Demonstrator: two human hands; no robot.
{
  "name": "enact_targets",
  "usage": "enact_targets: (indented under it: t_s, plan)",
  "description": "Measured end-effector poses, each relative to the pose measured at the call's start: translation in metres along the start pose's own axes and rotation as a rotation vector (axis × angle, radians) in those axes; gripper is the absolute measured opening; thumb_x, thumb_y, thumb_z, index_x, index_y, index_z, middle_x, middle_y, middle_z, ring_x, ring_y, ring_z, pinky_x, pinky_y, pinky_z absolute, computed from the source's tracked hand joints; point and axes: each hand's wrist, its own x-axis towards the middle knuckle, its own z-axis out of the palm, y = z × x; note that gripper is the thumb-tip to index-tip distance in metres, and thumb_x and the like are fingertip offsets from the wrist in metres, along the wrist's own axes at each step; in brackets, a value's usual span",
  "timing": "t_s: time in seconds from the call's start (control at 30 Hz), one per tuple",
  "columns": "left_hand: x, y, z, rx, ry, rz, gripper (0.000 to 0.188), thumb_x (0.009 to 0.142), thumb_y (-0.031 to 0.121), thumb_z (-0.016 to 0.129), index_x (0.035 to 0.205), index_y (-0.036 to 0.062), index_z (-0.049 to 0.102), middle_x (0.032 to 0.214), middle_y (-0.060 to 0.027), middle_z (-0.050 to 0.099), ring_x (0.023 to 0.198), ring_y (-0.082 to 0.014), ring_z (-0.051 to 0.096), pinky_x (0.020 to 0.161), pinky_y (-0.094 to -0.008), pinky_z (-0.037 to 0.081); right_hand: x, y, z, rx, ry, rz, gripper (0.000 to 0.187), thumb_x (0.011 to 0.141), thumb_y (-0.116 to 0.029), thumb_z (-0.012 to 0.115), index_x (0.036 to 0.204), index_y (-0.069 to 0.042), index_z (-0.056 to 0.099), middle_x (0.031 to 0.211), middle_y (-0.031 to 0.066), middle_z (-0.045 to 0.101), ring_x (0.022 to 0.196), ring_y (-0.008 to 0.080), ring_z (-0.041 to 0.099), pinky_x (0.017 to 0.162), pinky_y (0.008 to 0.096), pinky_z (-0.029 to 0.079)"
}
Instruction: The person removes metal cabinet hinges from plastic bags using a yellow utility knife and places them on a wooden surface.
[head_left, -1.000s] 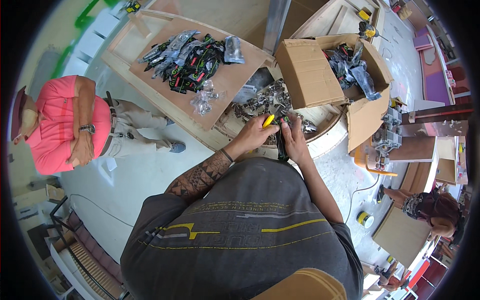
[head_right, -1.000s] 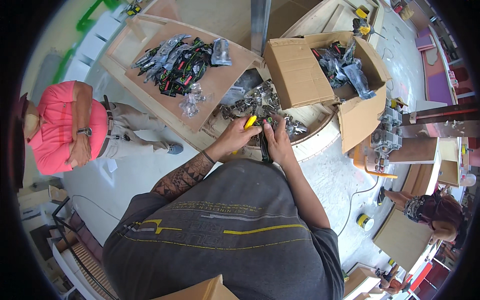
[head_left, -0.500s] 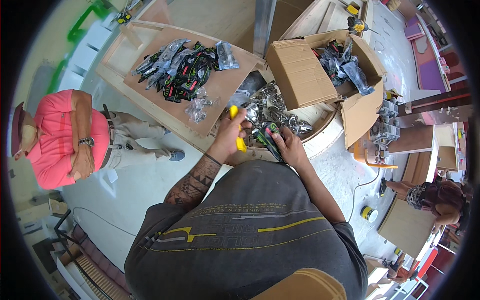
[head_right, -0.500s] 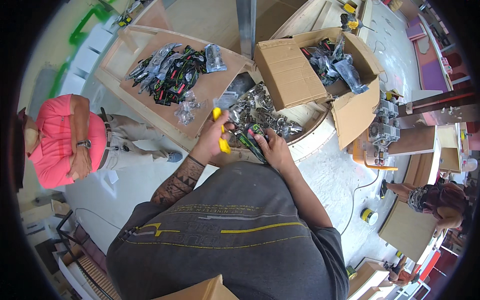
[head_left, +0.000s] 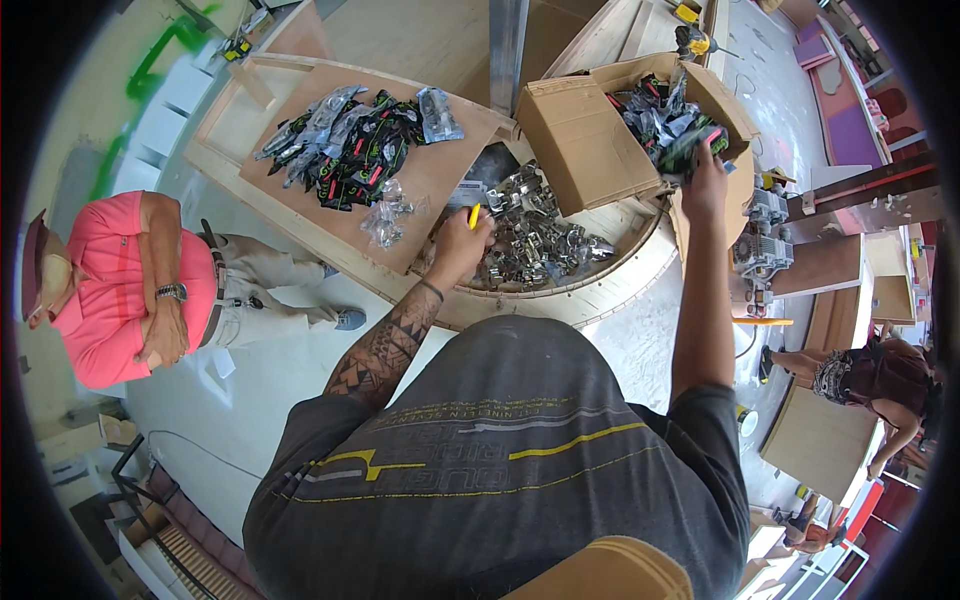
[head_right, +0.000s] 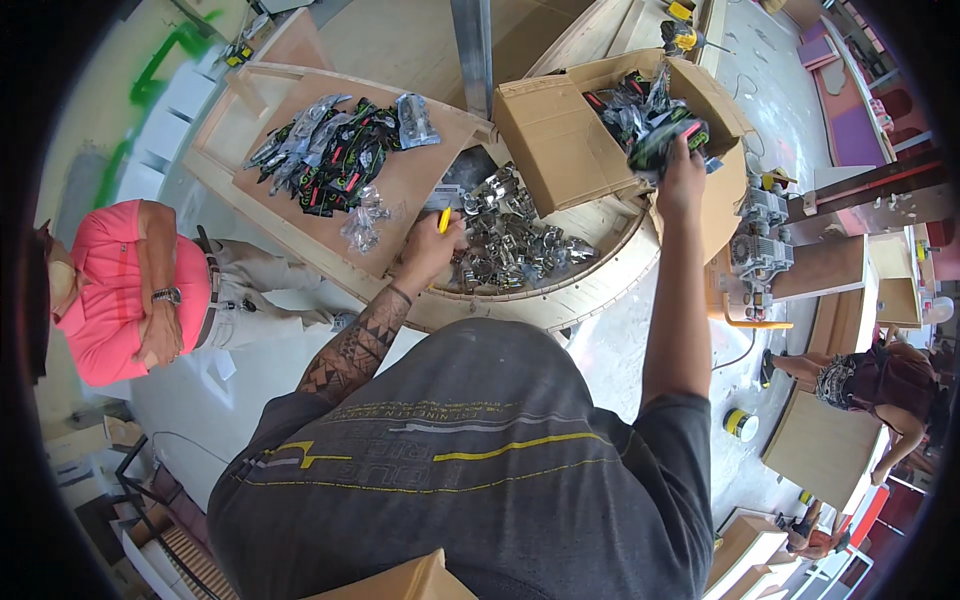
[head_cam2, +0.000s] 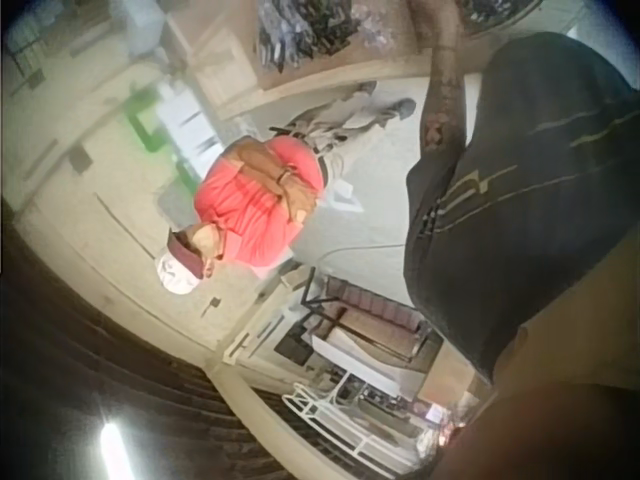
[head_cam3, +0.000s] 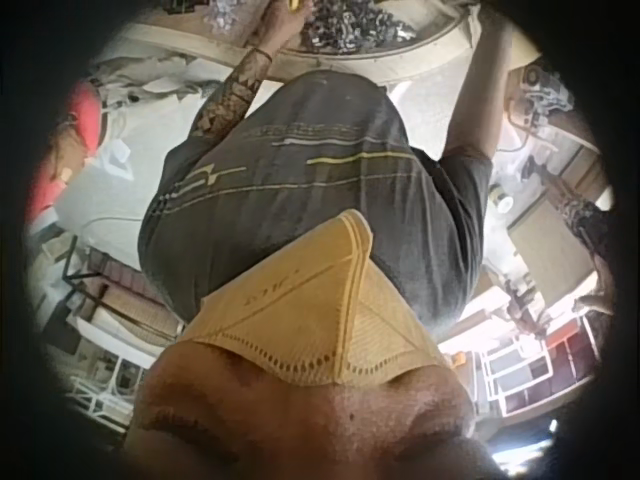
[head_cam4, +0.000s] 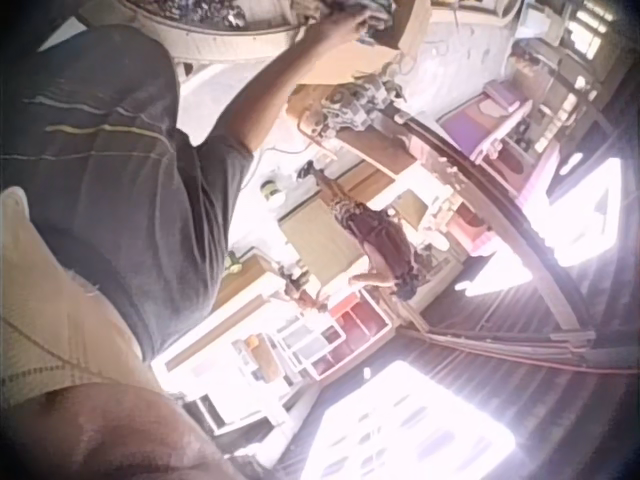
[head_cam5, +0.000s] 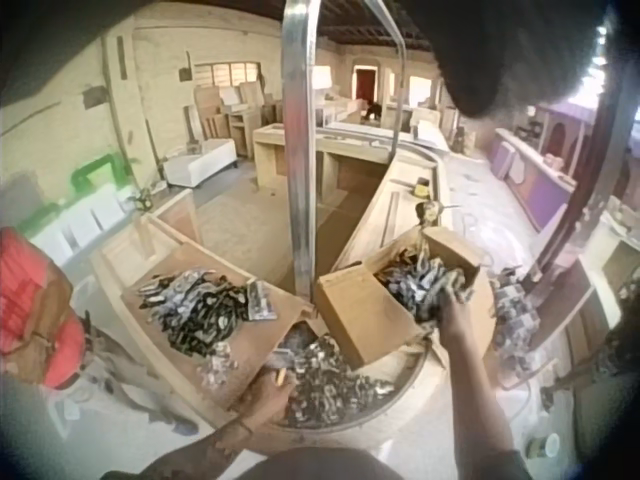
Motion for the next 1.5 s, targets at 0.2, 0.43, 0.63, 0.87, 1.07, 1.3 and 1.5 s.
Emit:
enact_targets:
  t_s: [0.2, 0.43, 0.63, 0.87, 1.07, 1.3, 1.5]
  plan:
    - [-0.066, 0.013, -0.018, 0.462, -0.338, 0.351, 0.036, 0.093, 0.033, 0.078, 0.114, 0.0053, 0.069, 0.093, -0.0177, 0.071, 0.089, -0.0287, 0.073, 0.078, -0.041, 0.056, 0.069, 0.036, -0.041, -0.308, -0.037, 0.04, 0.053, 0.101, -0.038, 0.07, 0.131, 0.004, 0.059, 0.114, 0.0123, 0.069, 0.097, 0.023, 0.067, 0.088, 0.0371, 0.055]
    - [-0.071, -0.017, -0.016, 0.579, -0.324, 0.418, 0.03, 0.093, 0.03, 0.074, 0.103, 0.003, 0.065, 0.091, -0.0214, 0.068, 0.088, -0.0416, 0.069, 0.077, -0.0486, 0.054, 0.063, 0.089, -0.026, -1.039, 0.152, -0.353, 0.057, 0.099, -0.031, 0.067, 0.138, 0.008, 0.055, 0.121, 0.0326, 0.069, 0.114, 0.0486, 0.067, 0.097, 0.0507, 0.051]
    - [-0.034, 0.027, -0.096, 0.677, 0.289, 0.318, 0.024, 0.095, 0.02, 0.069, 0.113, 0.004, 0.066, 0.106, -0.022, 0.069, 0.096, -0.0427, 0.069, 0.079, -0.0525, 0.055, 0.066, 0.049, -0.007, -0.816, 0.277, -0.804, 0.046, 0.101, -0.013, 0.058, 0.147, -0.005, 0.055, 0.128, 0.032, 0.067, 0.114, 0.0479, 0.066, 0.097, 0.05, 0.052]
    - [0.012, 0.067, -0.128, 0.886, 0.229, 0.317, 0.03, 0.091, 0.009, 0.071, 0.12, 0.0042, 0.065, 0.122, -0.0216, 0.062, 0.108, -0.0432, 0.065, 0.09, -0.0502, 0.055, 0.095, 0.07, -0.059, -1.752, 0.054, -0.408, 0.047, 0.099, -0.044, 0.065, 0.145, -0.036, 0.064, 0.154, 0.0217, 0.052, 0.15, 0.0502, 0.034, 0.119, 0.0771, 0.017]
    - [0.086, 0.091, -0.087, 0.883, 0.287, 0.537, 0.046, 0.085, 0.007, 0.076, 0.128, 0.0091, 0.058, 0.127, -0.0206, 0.053, 0.109, -0.0439, 0.065, 0.087, -0.0513, 0.057, 0.076, 0.053, -0.065, -1.332, 0.219, -0.718, 0.037, 0.099, -0.043, 0.068, 0.131, -0.026, 0.073, 0.154, 0.0175, 0.054, 0.151, 0.0468, 0.036, 0.119, 0.0765, 0.016]
    - [0.123, 0.082, -0.097, 1.014, 0.357, 0.443, 0.021, 0.1, 0.012, 0.055, 0.12, 0.0073, 0.062, 0.124, -0.02, 0.063, 0.104, -0.0439, 0.07, 0.084, -0.0564, 0.058, -0.029, 0.018, -0.032, -0.862, 0.212, -0.859, 0.015, 0.097, -0.018, 0.073, 0.107, -0.008, 0.076, 0.119, 0.0192, 0.07, 0.118, 0.0374, 0.061, 0.105, 0.0502, 0.045]
    - [0.098, 0.136, -0.106, 0.777, 0.444, 0.699, 0.022, 0.1, 0.017, 0.065, 0.118, 0.0038, 0.064, 0.115, -0.0217, 0.067, 0.106, -0.0433, 0.067, 0.087, -0.0503, 0.055, -0.127, 0.013, 0.009, -0.552, -0.033, -0.611, 0.008, 0.096, -0.001, 0.069, 0.103, 0.0, 0.073, 0.107, 0.0162, 0.071, 0.104, 0.0316, 0.069, 0.094, 0.0419, 0.055]
